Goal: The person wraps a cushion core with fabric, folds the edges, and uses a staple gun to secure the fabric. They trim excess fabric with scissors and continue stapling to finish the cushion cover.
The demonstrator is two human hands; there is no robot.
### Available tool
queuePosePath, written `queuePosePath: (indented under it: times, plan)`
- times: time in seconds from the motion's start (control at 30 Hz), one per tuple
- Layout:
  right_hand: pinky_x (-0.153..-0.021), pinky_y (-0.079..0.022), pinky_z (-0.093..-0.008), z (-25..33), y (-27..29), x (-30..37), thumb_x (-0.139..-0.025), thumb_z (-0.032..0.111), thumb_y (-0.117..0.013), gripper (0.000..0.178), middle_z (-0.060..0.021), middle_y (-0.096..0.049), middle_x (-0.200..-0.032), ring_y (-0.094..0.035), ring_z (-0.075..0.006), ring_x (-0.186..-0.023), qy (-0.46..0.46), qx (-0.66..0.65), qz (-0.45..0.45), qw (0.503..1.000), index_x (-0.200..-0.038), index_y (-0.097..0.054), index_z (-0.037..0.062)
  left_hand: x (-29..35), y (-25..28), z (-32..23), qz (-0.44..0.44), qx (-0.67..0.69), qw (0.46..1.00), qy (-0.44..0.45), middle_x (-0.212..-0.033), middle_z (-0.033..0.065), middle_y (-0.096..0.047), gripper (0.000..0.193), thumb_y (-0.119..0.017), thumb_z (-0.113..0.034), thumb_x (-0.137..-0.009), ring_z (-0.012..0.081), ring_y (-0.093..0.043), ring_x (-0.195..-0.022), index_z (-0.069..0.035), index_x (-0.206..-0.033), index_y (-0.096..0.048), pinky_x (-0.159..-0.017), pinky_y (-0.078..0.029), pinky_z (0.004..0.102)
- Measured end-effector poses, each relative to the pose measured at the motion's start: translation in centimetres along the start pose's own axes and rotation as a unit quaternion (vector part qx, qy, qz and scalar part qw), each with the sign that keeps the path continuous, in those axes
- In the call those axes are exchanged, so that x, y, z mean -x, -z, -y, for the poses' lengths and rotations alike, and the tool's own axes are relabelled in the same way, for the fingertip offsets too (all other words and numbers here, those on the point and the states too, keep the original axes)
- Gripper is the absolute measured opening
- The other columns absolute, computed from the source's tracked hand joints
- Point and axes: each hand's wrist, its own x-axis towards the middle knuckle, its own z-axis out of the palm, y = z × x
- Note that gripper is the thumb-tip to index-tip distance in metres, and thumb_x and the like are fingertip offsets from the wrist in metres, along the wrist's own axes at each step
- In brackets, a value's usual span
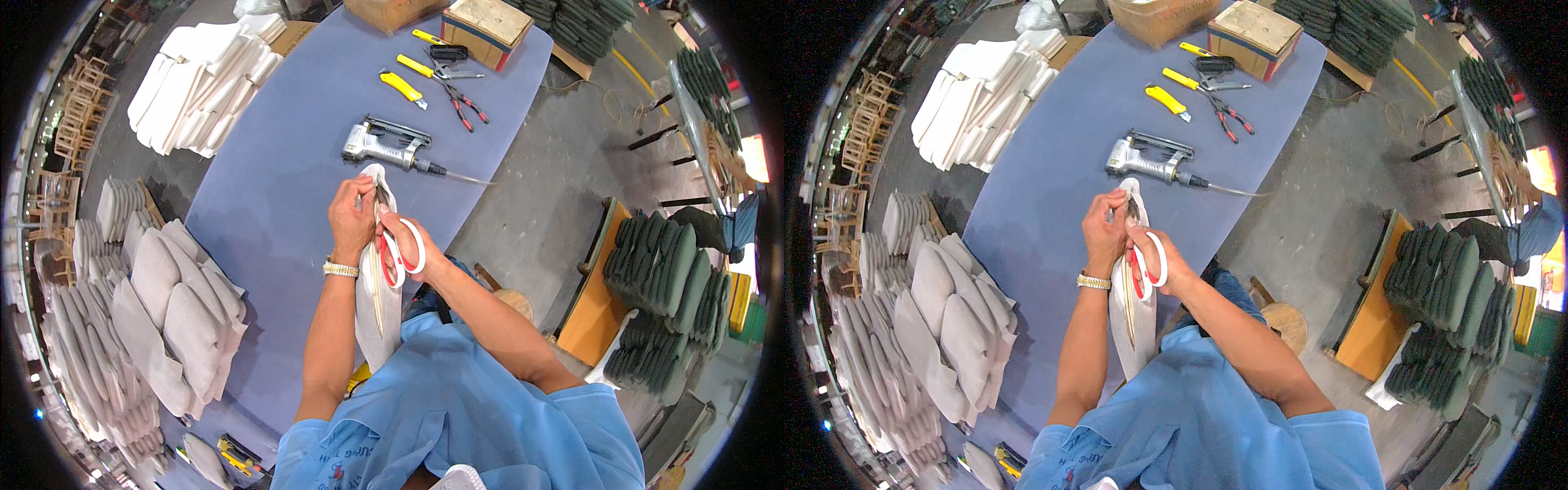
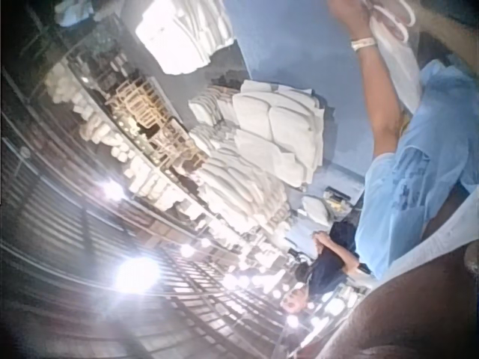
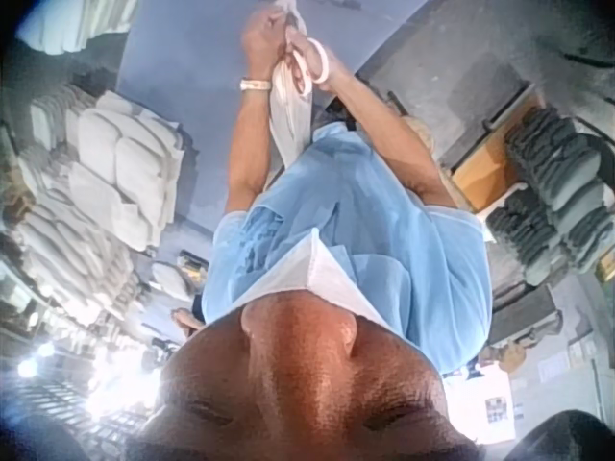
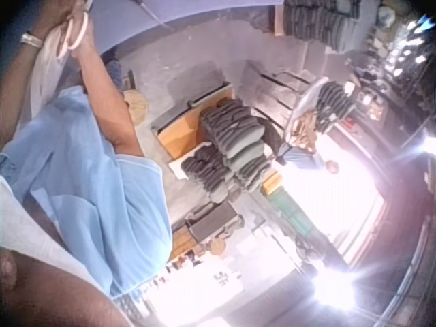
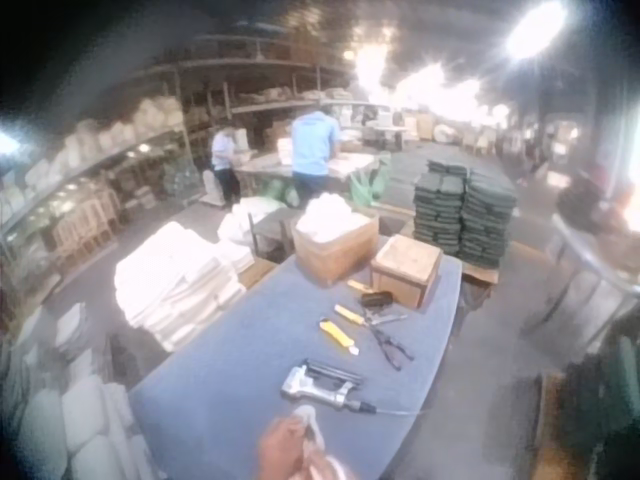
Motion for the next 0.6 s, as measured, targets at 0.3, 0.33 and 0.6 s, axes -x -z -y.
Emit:
queuePosePath:
  times: [0.3,0.33,0.6]
  plan:
    - [-0.033,-0.042,-0.0303,-0.3,-0.7,0.5,-0.102,0.062,-0.05,0.056,-0.0056,-0.057,-0.07,-0.048,-0.012,-0.041,-0.001,-0.011,-0.014,1.0,-0.093,-0.053,0.0071,0.0,0.3,-0.4,0.0,0.016,1.0,0.008,-0.11,0.0143,-0.075,0.003,-0.066,-0.003,-0.093,0.0294,-0.073,-0.104,0.0,-0.095,-0.065,-0.089,-0.056,0.0377]
    - [-0.034,-0.042,-0.0301,-0.2,-0.6,0.7,-0.101,0.065,-0.051,0.058,-0.0056,-0.057,-0.071,-0.048,-0.012,-0.042,-0.012,-0.027,-0.013,0.999,-0.094,-0.053,0.0073,0.0,0.5,-0.7,0.009,0.007,1.0,0.016,-0.112,0.0143,-0.075,0.003,-0.065,-0.004,-0.094,0.0294,-0.073,-0.104,0.0,-0.095,-0.065,-0.088,-0.056,0.0377]
    - [-0.038,-0.048,-0.0316,0.1,-0.2,1.3,-0.092,0.079,-0.05,0.072,-0.0062,-0.06,-0.076,-0.056,-0.0147,-0.046,-0.037,-0.052,0.015,0.998,-0.096,-0.054,0.0071,0.3,0.3,-0.4,0.005,0.018,0.999,0.048,-0.115,0.0145,-0.076,0.008,-0.063,-0.008,-0.097,0.0294,-0.075,-0.1,-0.001,-0.098,-0.065,-0.086,-0.057,0.0381]
